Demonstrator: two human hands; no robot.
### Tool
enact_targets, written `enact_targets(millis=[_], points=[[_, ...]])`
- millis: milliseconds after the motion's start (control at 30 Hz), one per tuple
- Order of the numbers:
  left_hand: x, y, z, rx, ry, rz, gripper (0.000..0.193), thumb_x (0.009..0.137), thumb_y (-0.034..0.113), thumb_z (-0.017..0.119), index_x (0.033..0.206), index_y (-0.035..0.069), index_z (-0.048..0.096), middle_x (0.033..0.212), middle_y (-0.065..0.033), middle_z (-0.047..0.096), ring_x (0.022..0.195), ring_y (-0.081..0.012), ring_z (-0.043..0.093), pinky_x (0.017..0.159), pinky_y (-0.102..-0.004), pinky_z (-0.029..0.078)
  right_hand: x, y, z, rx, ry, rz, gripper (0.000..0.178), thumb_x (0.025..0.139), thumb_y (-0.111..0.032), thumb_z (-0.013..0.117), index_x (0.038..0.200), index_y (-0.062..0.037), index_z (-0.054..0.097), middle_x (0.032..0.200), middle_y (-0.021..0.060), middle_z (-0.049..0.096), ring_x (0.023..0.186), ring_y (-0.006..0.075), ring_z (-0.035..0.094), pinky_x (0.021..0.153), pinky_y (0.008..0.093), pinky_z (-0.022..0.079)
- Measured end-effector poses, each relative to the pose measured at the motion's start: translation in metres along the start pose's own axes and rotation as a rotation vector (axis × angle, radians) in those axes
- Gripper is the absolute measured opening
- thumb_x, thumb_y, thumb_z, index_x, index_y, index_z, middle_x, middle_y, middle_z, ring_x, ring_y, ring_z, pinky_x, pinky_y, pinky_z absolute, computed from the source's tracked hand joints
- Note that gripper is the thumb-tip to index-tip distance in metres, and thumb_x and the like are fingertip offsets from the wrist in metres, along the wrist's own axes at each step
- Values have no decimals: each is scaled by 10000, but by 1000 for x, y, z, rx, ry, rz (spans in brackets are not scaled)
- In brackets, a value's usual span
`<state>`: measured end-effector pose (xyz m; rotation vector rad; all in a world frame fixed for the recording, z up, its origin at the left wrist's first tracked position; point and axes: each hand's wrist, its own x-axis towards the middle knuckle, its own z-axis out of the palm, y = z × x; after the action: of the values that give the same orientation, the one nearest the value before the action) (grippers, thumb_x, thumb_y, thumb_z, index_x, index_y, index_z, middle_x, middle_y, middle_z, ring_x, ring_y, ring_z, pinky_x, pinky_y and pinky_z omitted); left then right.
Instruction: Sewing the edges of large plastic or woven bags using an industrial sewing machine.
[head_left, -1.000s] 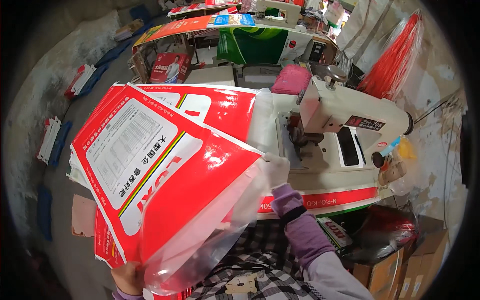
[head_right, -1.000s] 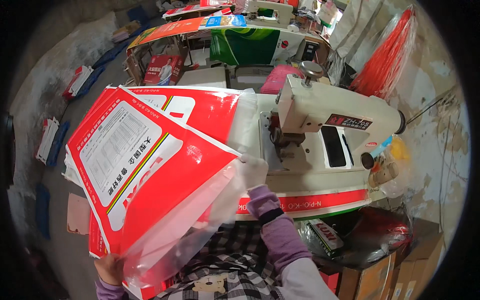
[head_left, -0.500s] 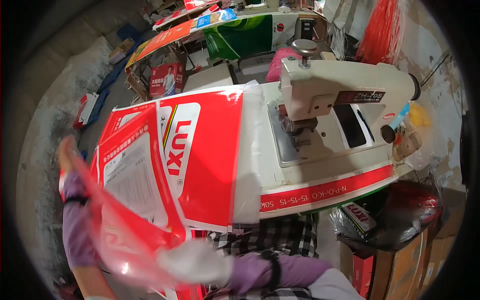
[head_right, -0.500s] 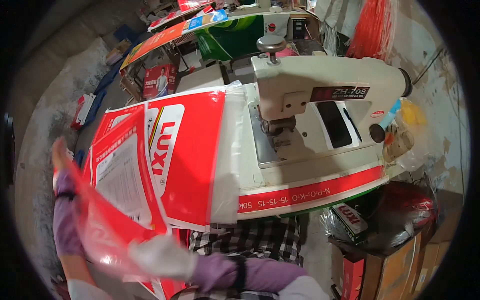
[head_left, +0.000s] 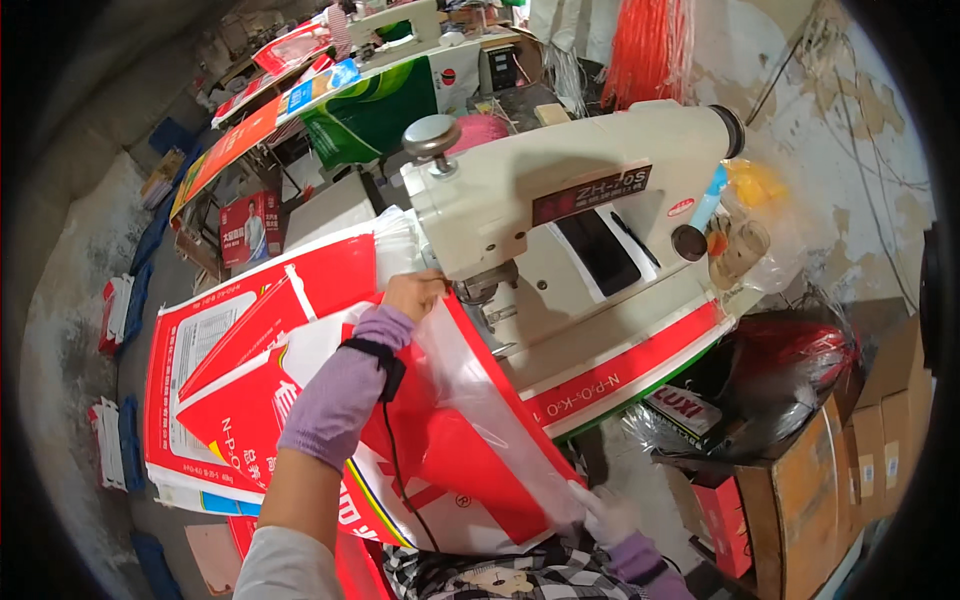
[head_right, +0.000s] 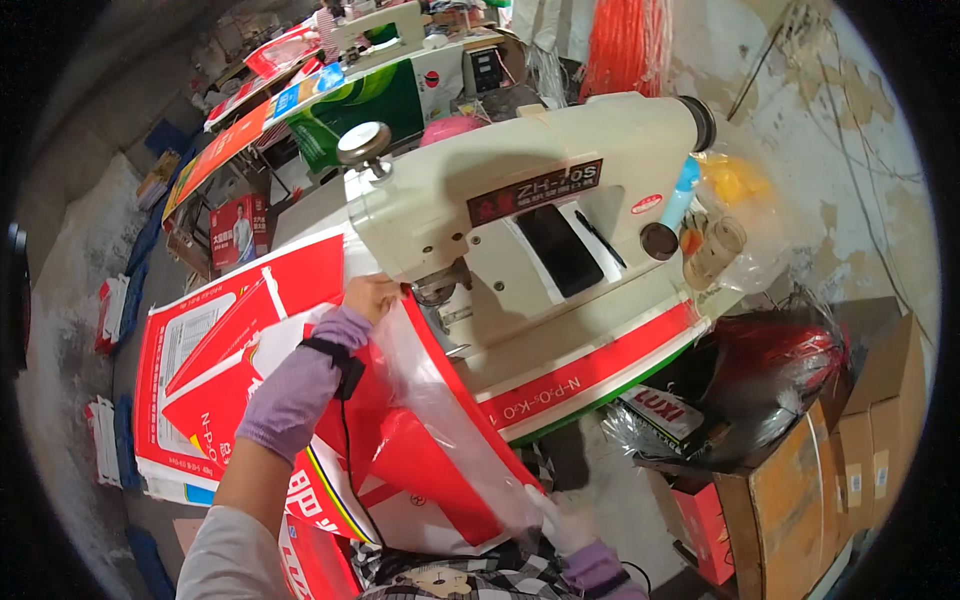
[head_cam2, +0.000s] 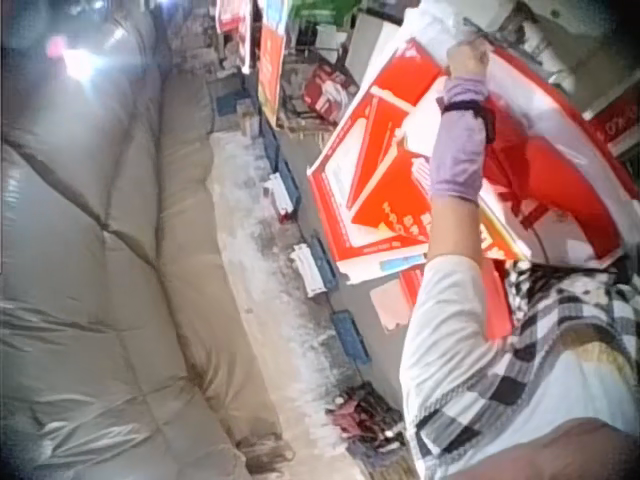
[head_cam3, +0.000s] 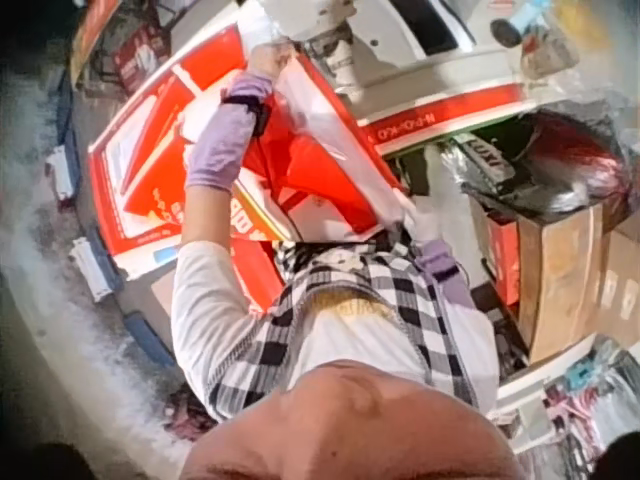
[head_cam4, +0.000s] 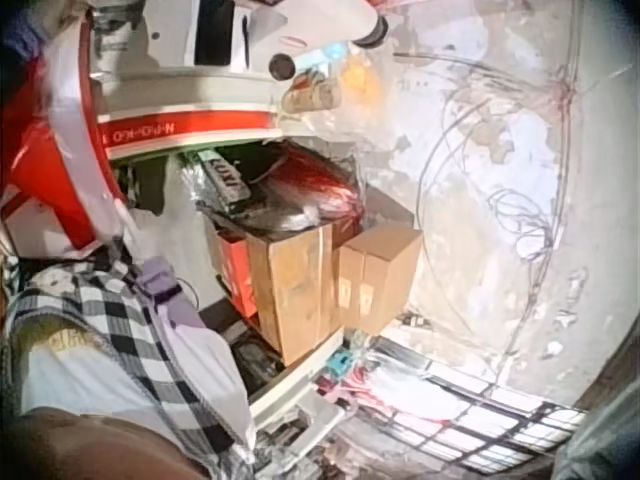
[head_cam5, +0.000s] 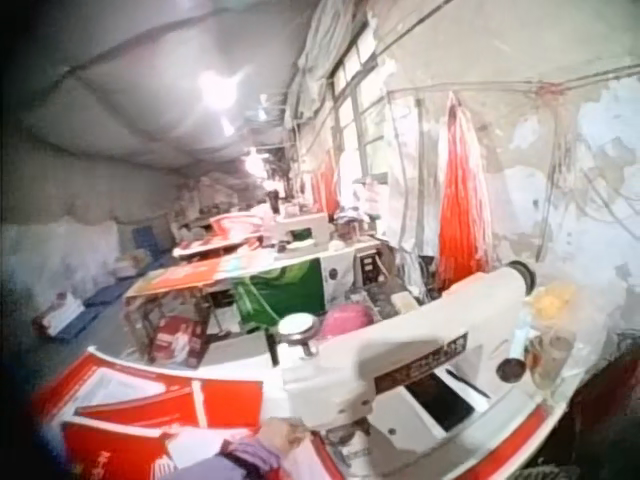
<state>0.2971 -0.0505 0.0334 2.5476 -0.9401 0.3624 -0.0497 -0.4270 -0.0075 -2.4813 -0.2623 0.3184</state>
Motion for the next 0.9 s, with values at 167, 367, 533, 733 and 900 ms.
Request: enact_targets(millis=[167, 367, 533, 733, 900], points=[[4, 13, -32, 263, -426, 11, 300, 710, 84, 623, 930, 263, 720, 842, -50, 669, 791, -274, 657, 676, -390, 540, -16, 4, 21, 719, 37, 241, 308, 835, -27, 561, 1094, -120, 700, 935, 142, 708, 866, 217, 686, 771, 304, 534], [0, 7, 8, 562, -42, -228, 205, 831, 251, 555, 904, 133, 707, 841, -112, 676, 781, -316, 646, 689, -454, 502, 40, -34, 23, 403, 108, -75, 354, 793, 11, 553, 1106, -87, 686, 826, 190, 664, 704, 272, 662, 639, 358, 511], [-41, 88, -10, 664, -428, -297, 231, 894, 263, 528, 1018, 119, 661, 869, -74, 655, 711, -257, 612, 657, -394, 489, 136, -91, 2, 415, 303, -108, 329, 821, -42, 553, 1123, -97, 672, 741, 200, 626, 622, 291, 644, 574, 361, 490], [-118, 50, -185, 772, -747, 167, 228, 846, 365, 606, 799, 156, 683, 636, -37, 606, 605, -220, 594, 607, -314, 494, 229, -93, 1, 322, 501, -316, 273, 893, -120, 536, 1131, -112, 670, 716, 127, 657, 661, 167, 653, 641, 311, 514], [-189, 245, -128, -838, -804, -901, 472, 994, 398, 447, 825, -15, 601, 743, -68, 619, 686, -198, 495, 607, -342, 419, 157, -199, 57, 1377, 230, -376, 433, 946, -70, 424, 1378, -70, 440, 1225, 98, 586, 1108, 184, 564, 955, 335, 455]])
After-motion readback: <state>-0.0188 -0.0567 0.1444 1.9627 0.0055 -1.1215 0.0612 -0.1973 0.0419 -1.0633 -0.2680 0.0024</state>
